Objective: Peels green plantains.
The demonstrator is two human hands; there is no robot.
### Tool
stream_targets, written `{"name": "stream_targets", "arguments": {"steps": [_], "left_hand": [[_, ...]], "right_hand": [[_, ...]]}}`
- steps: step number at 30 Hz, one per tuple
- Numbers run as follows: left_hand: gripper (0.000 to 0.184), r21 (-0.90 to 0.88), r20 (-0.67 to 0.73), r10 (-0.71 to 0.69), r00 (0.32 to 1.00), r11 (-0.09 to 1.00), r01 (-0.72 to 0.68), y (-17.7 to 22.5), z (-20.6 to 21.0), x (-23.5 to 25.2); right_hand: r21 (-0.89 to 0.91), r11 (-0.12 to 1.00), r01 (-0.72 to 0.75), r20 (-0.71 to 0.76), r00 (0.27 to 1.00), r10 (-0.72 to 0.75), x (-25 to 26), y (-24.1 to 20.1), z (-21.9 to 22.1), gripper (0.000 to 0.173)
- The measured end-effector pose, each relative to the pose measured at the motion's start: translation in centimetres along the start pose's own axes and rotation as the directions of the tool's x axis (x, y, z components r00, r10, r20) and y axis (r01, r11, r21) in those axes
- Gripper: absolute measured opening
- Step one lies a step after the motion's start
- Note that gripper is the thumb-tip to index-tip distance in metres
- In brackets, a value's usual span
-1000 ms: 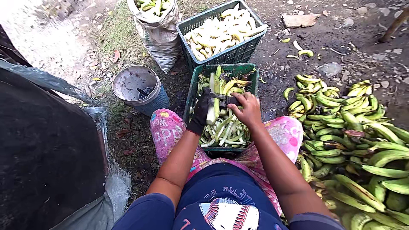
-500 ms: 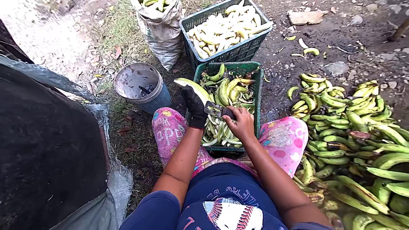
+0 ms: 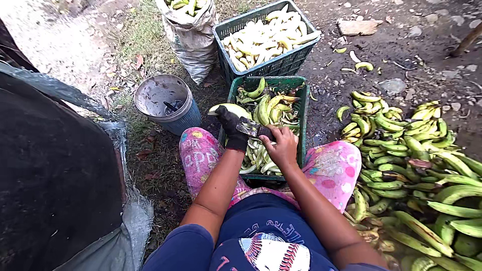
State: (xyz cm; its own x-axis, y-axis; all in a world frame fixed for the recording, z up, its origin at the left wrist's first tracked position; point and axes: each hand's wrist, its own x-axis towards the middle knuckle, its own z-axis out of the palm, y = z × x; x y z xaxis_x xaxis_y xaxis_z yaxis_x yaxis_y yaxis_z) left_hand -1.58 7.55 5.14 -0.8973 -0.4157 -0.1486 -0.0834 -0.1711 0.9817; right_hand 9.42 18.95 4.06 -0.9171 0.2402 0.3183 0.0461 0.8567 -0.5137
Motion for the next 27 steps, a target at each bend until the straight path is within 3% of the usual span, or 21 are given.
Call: {"name": "stream_targets", "arguments": {"steps": [2, 5, 7, 9, 11, 12, 13, 15, 17, 18, 19, 20, 23, 24, 25, 27], "left_hand": [[0.048, -0.062, -0.027, -0.046, 0.999, 0.997, 0.045, 0.9, 0.2, 0.1], [0.049, -0.18, 0.339, -0.029, 0.94, 0.979, 0.095, 0.8, -0.8, -0.2], [0.048, -0.029, 0.618, 0.096, 0.78, 0.995, -0.099, 0.9, -2.9, -0.4], [0.041, 0.081, 0.811, 0.044, 0.584, 0.979, -0.186, 0.8, -5.3, -0.6], [0.032, 0.091, 0.94, -0.009, 0.341, 0.97, -0.225, 0.3, -5.5, 0.4], [0.038, 0.105, 0.96, -0.023, 0.279, 0.953, -0.284, -0.2, -5.6, 0.9], [0.042, 0.137, 0.957, -0.04, 0.288, 0.935, -0.327, -0.9, -5.7, 1.3], [0.046, 0.233, 0.885, -0.073, 0.46, 0.925, -0.3, -1.2, -5.2, 1.5], [0.037, 0.152, 0.73, -0.113, 0.674, 0.988, 0.001, -0.5, -3.8, 0.3], [0.033, 0.008, 0.664, -0.202, 0.72, 0.965, 0.263, -0.3, -3.1, -0.1], [0.033, -0.135, 0.626, -0.293, 0.723, 0.872, 0.47, 0.1, -2.5, -0.2], [0.035, -0.253, 0.625, -0.321, 0.712, 0.779, 0.574, 0.2, -2.2, -0.2], [0.042, -0.317, 0.67, -0.354, 0.653, 0.658, 0.683, -0.4, -1.7, -0.3], [0.045, -0.287, 0.698, -0.347, 0.626, 0.666, 0.689, -0.6, -1.6, -0.5], [0.041, -0.259, 0.696, -0.299, 0.653, 0.744, 0.616, -0.7, -1.7, -0.8], [0.034, -0.171, 0.708, -0.113, 0.697, 0.93, 0.324, -0.9, -2.4, -1.2]], "right_hand": [[-0.017, 1.0, -0.006, -0.027, 1.0, 0.005, -0.3, -0.1, 0.1, 0.063], [-0.028, 0.999, -0.034, 0.067, 0.997, 0.036, 2.7, 0.5, -1.6, 0.062], [-0.038, 0.998, -0.053, 0.153, 0.986, 0.058, 5.5, 1.7, -2.8, 0.064], [-0.053, 0.994, -0.092, 0.267, 0.958, 0.103, 8.0, 2.7, -3.8, 0.062], [-0.066, 0.985, -0.162, 0.381, 0.908, 0.175, 9.5, 3.0, -4.7, 0.059], [-0.071, 0.98, -0.186, 0.409, 0.891, 0.199, 9.6, 3.0, -4.8, 0.058], [-0.065, 0.978, -0.197, 0.418, 0.885, 0.206, 9.4, 2.9, -4.8, 0.058], [0.0, 0.986, -0.165, 0.379, 0.913, 0.153, 7.3, 2.5, -4.3, 0.059], [0.044, 0.998, -0.038, 0.234, 0.972, 0.027, 3.4, 2.1, -2.6, 0.059], [0.045, 0.998, 0.036, 0.142, 0.989, -0.042, 1.6, 2.1, -1.6, 0.06], [0.031, 0.994, 0.104, 0.049, 0.993, -0.106, 0.1, 2.2, -0.6, 0.062], [0.009, 0.989, 0.148, -0.029, 0.989, -0.148, -1.0, 2.2, 0.1, 0.062], [-0.051, 0.989, 0.137, -0.118, 0.983, -0.142, -1.7, 2.2, 0.5, 0.064], [-0.047, 0.993, 0.107, -0.102, 0.989, -0.111, -1.2, 2.2, 0.2, 0.066], [-0.026, 0.998, 0.061, -0.065, 0.996, -0.062, -0.4, 2.2, -0.2, 0.067], [0.051, 0.995, -0.081, 0.057, 0.995, 0.078, 1.5, 2.3, -1.1, 0.065]]}}
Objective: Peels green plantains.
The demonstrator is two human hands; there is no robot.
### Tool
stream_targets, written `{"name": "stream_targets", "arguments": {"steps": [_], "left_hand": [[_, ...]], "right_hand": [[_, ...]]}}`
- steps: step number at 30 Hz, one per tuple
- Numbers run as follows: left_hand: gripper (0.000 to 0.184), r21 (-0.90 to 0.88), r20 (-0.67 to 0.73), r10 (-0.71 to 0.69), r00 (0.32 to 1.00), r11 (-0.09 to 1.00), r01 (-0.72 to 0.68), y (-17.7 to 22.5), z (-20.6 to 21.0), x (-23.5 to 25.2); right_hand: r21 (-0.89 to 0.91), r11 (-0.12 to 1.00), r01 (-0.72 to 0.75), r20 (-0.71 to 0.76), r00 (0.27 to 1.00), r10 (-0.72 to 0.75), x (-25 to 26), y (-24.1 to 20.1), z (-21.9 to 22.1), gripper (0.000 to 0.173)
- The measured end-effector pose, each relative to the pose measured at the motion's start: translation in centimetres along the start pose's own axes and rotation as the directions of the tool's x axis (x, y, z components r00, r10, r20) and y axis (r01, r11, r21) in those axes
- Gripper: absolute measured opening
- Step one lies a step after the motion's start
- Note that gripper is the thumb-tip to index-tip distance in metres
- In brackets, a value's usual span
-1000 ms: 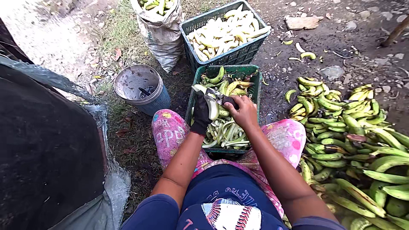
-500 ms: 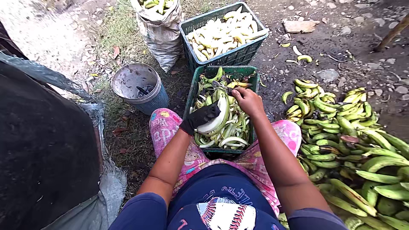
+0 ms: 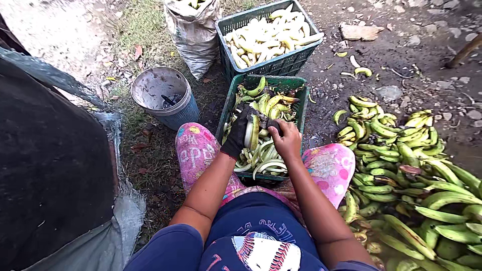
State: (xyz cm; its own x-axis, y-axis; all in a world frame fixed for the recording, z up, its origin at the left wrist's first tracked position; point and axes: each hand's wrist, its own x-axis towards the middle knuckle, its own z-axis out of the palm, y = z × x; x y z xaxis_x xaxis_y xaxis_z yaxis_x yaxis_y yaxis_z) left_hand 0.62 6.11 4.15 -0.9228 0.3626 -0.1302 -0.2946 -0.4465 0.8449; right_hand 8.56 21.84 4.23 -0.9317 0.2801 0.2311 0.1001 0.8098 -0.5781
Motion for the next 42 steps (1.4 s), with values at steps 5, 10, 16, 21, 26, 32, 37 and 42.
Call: {"name": "stream_targets", "arguments": {"steps": [5, 10, 16, 21, 26, 32, 37, 42], "left_hand": [[0.056, 0.268, 0.26, -0.019, 0.965, 0.962, -0.053, 2.0, -0.2, -2.4], [0.048, -0.227, 0.118, -0.151, 0.981, 0.958, 0.175, 0.6, -1.4, 0.7], [0.035, -0.182, -0.006, -0.132, 0.991, 0.975, 0.129, 2.4, 0.0, -1.1], [0.047, 0.223, 0.083, 0.098, 0.992, 0.968, -0.114, 0.4, -0.5, -4.0], [0.042, -0.189, 0.102, -0.026, 0.994, 0.981, 0.045, 0.2, -2.6, -0.5], [0.035, -0.118, 0.031, -0.194, 0.981, 0.974, 0.196, 2.5, -2.5, 0.5], [0.039, 0.265, -0.104, 0.1, 0.99, 0.962, -0.069, 0.0, -0.3, -1.6], [0.035, 0.683, -0.032, 0.172, 0.985, 0.723, -0.104, -1.8, -3.3, -5.2]], "right_hand": [[0.207, 0.898, -0.388, 0.31, 0.897, 0.316, 4.8, 0.4, -1.9, 0.057], [0.148, 0.988, -0.054, 0.154, 0.988, 0.03, 1.2, 0.4, -1.3, 0.055], [-0.084, 0.944, 0.318, -0.039, 0.946, -0.322, -1.5, 0.6, -0.1, 0.06], [0.196, 0.951, -0.241, 0.115, 0.968, 0.222, 2.8, 0.1, -0.8, 0.052], [0.298, 0.936, -0.189, 0.205, 0.97, 0.131, 2.8, 0.4, -1.3, 0.053], [0.081, 0.9, 0.429, 0.204, 0.876, -0.437, 0.5, 1.4, -1.0, 0.068], [0.041, 0.993, 0.108, -0.029, 0.994, -0.107, 3.1, 0.7, 0.0, 0.061], [0.314, 0.921, -0.229, -0.056, 0.964, 0.259, 5.4, 1.6, -0.2, 0.053]]}}
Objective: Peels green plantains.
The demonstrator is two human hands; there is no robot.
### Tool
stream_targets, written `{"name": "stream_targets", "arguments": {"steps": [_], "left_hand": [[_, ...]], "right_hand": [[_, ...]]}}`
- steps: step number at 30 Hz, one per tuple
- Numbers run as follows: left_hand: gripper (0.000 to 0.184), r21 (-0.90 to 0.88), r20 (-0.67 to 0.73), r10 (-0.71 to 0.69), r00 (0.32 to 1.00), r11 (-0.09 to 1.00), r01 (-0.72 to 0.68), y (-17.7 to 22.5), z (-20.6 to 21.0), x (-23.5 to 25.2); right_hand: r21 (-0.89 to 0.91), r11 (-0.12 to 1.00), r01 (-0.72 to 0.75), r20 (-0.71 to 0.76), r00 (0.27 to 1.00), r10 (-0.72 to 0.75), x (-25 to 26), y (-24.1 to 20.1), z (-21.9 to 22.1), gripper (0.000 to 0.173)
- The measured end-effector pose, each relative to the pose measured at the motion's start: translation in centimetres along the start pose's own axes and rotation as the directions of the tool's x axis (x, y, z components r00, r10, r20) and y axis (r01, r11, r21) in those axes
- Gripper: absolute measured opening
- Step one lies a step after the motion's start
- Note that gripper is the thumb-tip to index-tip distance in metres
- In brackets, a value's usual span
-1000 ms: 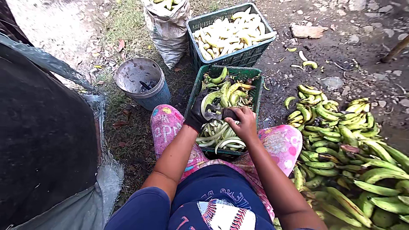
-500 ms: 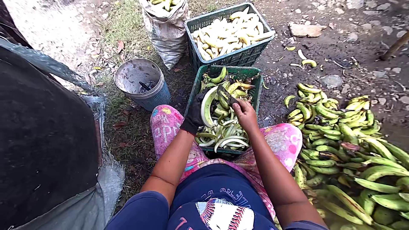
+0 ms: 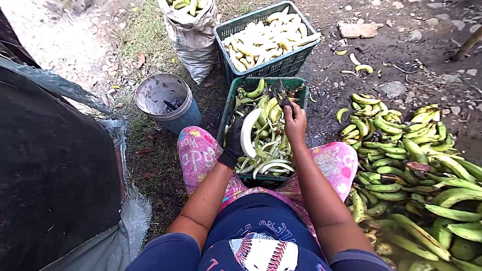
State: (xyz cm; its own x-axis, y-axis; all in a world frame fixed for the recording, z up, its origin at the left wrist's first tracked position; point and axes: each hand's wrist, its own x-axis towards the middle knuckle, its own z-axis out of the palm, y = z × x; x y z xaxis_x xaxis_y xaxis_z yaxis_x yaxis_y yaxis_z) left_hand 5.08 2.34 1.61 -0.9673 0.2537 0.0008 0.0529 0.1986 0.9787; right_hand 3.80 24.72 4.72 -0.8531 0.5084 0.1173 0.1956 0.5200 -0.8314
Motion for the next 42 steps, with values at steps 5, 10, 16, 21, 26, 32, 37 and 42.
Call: {"name": "stream_targets", "arguments": {"steps": [5, 10, 16, 21, 26, 32, 37, 42], "left_hand": [[0.042, -0.03, 0.243, -0.248, 0.938, 0.964, 0.263, -0.6, -2.6, 1.1], [0.031, 0.44, 0.601, -0.227, 0.766, 0.894, -0.081, 0.3, -4.4, 6.3], [0.042, 0.147, 0.153, -0.262, 0.953, 0.96, 0.24, 6.2, -7.0, 17.9], [0.045, -0.184, -0.195, -0.301, 0.933, 0.946, 0.267, 8.9, -4.1, 22.1], [0.056, 0.478, 0.206, -0.345, 0.916, 0.852, 0.213, 1.8, 3.8, 20.8], [0.089, 0.888, -0.105, -0.379, 0.92, 0.381, 0.258, -3.2, 10.7, 18.7], [0.077, 0.656, -0.147, -0.276, 0.95, 0.691, 0.302, -3.2, 9.6, 15.8], [0.072, 0.189, 0.147, -0.242, 0.959, 0.959, 0.213, -1.2, 5.3, 7.2]], "right_hand": [[0.082, 0.992, -0.094, 0.084, 0.993, 0.087, 0.8, 3.0, -3.2, 0.051], [0.17, 0.958, -0.231, 0.12, 0.97, 0.212, 0.8, 7.4, -7.3, 0.048], [0.296, 0.905, -0.306, 0.095, 0.952, 0.291, -0.2, 9.0, -7.9, 0.054], [0.317, 0.895, -0.314, 0.096, 0.95, 0.298, -0.2, 10.7, -6.7, 0.057], [0.295, 0.875, -0.384, 0.161, 0.923, 0.351, 0.7, 10.4, -6.4, 0.055], [0.27, 0.87, -0.411, 0.183, 0.91, 0.373, 1.0, 10.8, -5.8, 0.06], [0.269, 0.884, -0.382, 0.191, 0.921, 0.34, 0.6, 10.7, -6.2, 0.063], [0.072, 0.948, -0.31, 0.179, 0.939, 0.294, 0.4, 10.3, -6.0, 0.06]]}}
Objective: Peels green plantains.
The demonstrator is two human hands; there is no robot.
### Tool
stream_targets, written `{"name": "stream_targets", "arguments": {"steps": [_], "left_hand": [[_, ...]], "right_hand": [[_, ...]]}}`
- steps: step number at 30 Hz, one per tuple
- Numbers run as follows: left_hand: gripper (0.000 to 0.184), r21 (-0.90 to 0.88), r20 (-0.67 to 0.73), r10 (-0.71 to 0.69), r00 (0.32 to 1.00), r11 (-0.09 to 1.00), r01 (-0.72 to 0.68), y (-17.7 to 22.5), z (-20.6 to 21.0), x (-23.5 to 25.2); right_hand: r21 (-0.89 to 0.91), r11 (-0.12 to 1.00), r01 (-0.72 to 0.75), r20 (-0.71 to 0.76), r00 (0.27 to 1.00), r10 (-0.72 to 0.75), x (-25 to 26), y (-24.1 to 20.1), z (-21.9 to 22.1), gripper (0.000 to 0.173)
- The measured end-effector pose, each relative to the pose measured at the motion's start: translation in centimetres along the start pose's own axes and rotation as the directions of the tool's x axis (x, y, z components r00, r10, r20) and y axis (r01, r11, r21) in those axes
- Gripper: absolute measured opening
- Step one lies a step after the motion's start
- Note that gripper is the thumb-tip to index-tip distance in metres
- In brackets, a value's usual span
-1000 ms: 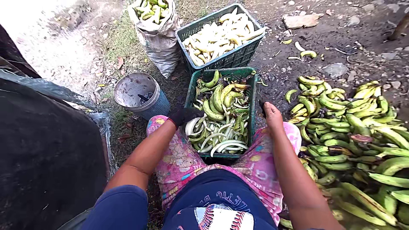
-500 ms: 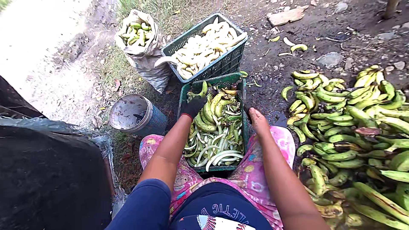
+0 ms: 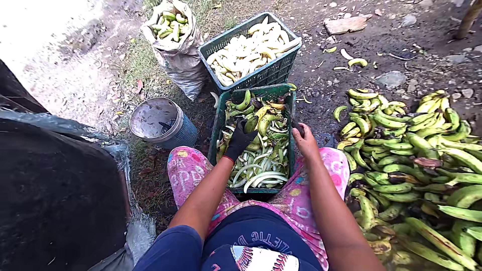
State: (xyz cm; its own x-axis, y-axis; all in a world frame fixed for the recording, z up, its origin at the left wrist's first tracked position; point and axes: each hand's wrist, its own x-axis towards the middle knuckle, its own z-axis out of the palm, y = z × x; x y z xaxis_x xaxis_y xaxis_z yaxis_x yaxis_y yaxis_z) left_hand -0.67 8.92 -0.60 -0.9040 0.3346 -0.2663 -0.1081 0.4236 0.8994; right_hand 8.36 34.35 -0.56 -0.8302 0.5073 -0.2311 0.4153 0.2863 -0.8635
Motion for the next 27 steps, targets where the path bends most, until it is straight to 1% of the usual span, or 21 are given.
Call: {"name": "stream_targets", "arguments": {"steps": [2, 4, 6, 8, 10, 13, 15, 17, 20, 23, 25, 26, 27], "left_hand": [[0.071, -0.045, 0.036, -0.035, 0.999, 0.998, 0.037, -0.3, -0.8, -1.5], [0.071, -0.083, 0.007, -0.073, 0.997, 0.994, 0.074, -1.1, -0.8, -2.3], [0.068, -0.139, -0.034, -0.094, 0.995, 0.986, 0.089, -2.5, -0.1, -2.4], [0.065, -0.185, -0.068, -0.077, 0.995, 0.981, 0.063, -3.5, 0.5, -2.5], [0.066, -0.218, -0.094, -0.072, 0.993, 0.975, 0.05, -4.0, 0.9, -2.6], [0.071, -0.236, -0.081, -0.114, 0.99, 0.967, 0.092, -4.0, 0.5, -2.7], [0.071, -0.263, -0.059, -0.136, 0.989, 0.958, 0.116, -4.1, 0.1, -2.7], [0.069, -0.303, -0.045, -0.142, 0.989, 0.945, 0.122, -4.5, -0.3, -2.7], [0.067, -0.331, -0.027, -0.138, 0.99, 0.936, 0.121, -5.5, -0.7, -2.9], [0.067, -0.388, -0.003, -0.113, 0.994, 0.916, 0.103, -6.6, -1.0, -2.2], [0.066, -0.416, 0.011, -0.017, 1.0, 0.909, 0.02, -8.4, -0.2, 0.6], [0.065, -0.439, 0.016, 0.01, 1.0, 0.899, -0.002, -8.1, 0.0, 1.8], [0.062, -0.47, 0.018, 0.003, 1.0, 0.883, 0.006, -6.7, -0.2, 2.3]], "right_hand": [[-0.112, 0.994, -0.008, 0.008, 1.0, 0.009, -0.9, -0.4, 0.7, 0.058], [-0.158, 0.987, -0.036, 0.06, 0.997, 0.046, -2.3, -0.6, 2.2, 0.052], [-0.178, 0.982, -0.057, 0.152, 0.985, 0.085, -4.2, -0.6, 3.9, 0.048], [-0.215, 0.972, -0.098, 0.264, 0.952, 0.154, -6.3, -0.5, 5.8, 0.05], [-0.281, 0.953, -0.108, 0.331, 0.922, 0.202, -8.0, -0.2, 7.5, 0.051], [-0.47, 0.879, -0.084, 0.326, 0.909, 0.261, -9.3, -1.1, 8.9, 0.053], [-0.56, 0.826, -0.063, 0.272, 0.928, 0.255, -9.5, -1.9, 9.0, 0.053], [-0.596, 0.801, -0.059, 0.226, 0.945, 0.237, -9.0, -2.7, 8.6, 0.052], [-0.605, 0.793, -0.069, 0.232, 0.937, 0.26, -6.9, -4.6, 7.4, 0.053], [-0.608, 0.785, -0.115, 0.286, 0.891, 0.353, -3.6, -5.1, 7.2, 0.057], [-0.64, 0.754, -0.147, 0.308, 0.85, 0.427, -1.5, -5.8, 7.4, 0.059], [-0.671, 0.727, -0.146, 0.313, 0.833, 0.456, -0.7, -6.6, 7.4, 0.06], [-0.708, 0.694, -0.132, 0.325, 0.811, 0.486, 0.0, -7.6, 7.3, 0.062]]}}
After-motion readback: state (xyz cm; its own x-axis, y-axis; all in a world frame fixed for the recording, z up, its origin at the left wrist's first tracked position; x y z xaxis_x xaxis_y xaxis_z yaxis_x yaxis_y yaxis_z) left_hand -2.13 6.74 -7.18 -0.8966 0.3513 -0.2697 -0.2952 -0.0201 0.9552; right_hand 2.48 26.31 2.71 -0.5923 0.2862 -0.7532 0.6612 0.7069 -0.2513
